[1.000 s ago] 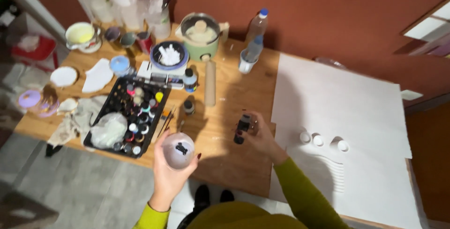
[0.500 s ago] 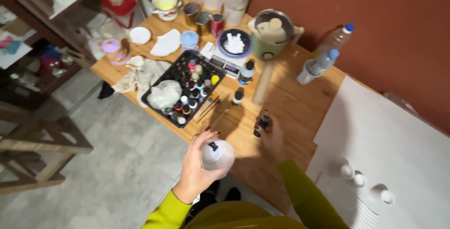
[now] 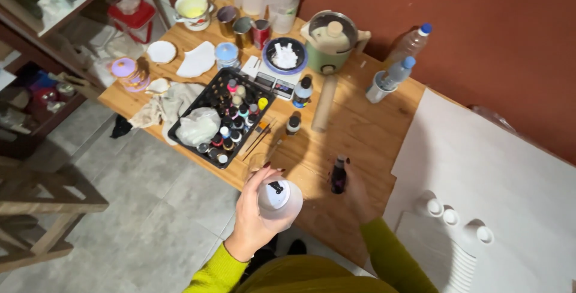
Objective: Mixing black dye with water in a cup and applying it to a small object with a brush.
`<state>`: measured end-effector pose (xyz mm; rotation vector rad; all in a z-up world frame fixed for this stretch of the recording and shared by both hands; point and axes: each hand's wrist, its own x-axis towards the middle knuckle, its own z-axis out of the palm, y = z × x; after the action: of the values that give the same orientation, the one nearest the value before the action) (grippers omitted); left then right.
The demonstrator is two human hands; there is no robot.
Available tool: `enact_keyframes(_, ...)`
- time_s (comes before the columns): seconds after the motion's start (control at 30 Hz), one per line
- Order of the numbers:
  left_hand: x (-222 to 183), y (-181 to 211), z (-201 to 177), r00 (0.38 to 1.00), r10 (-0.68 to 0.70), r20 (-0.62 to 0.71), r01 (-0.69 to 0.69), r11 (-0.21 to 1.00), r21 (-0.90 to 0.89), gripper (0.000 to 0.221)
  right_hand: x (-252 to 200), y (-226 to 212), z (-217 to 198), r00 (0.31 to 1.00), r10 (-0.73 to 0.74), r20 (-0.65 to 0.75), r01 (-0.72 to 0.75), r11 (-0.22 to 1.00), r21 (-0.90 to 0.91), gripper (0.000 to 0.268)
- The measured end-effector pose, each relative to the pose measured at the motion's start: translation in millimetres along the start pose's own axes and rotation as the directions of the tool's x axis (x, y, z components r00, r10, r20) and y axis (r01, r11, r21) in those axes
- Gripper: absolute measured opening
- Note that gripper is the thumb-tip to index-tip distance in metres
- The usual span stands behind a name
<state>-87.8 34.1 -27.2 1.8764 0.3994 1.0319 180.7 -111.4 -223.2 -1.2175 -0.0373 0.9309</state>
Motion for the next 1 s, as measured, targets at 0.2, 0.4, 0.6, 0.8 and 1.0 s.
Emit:
enact_keyframes(0.2,2.0,-1.7,8.6,0.998,0.016,0.066,-0.015,1.0,-0.021,0.1,-46.6,-26.7,23.8,0.979,-0.203,-0.005,0.2,0.968,-0.154,0.048)
enact_keyframes(0.4,9.5,-0.1,19.1,0.992,0.076,0.101,-0.072,0.997,-0.039,0.099,-56.4,-22.2,18.6,0.916,-0.394,-0.071,0.368,0.898,-0.239,0.052)
enact_keyframes(0.6,14.1,3.1,26.8,0.989,0.066,0.136,-0.055,0.995,-0.08,0.098,-57.5,-20.6,6.9,0.951,-0.215,-0.221,0.222,0.975,0.01,0.054)
enact_keyframes(0.8,16.4,-0.5,36.3,0.988,0.03,0.153,-0.013,0.993,-0.115,0.099,-75.3,-35.3,10.9,0.965,0.262,-0.003,-0.245,0.906,0.346,0.044)
enact_keyframes(1.0,18.5,-11.5,45.2,0.988,-0.009,0.156,0.029,0.991,-0.13,0.099,-41.7,21.4,-61.0,0.892,0.412,0.186,-0.443,0.878,0.181,0.029)
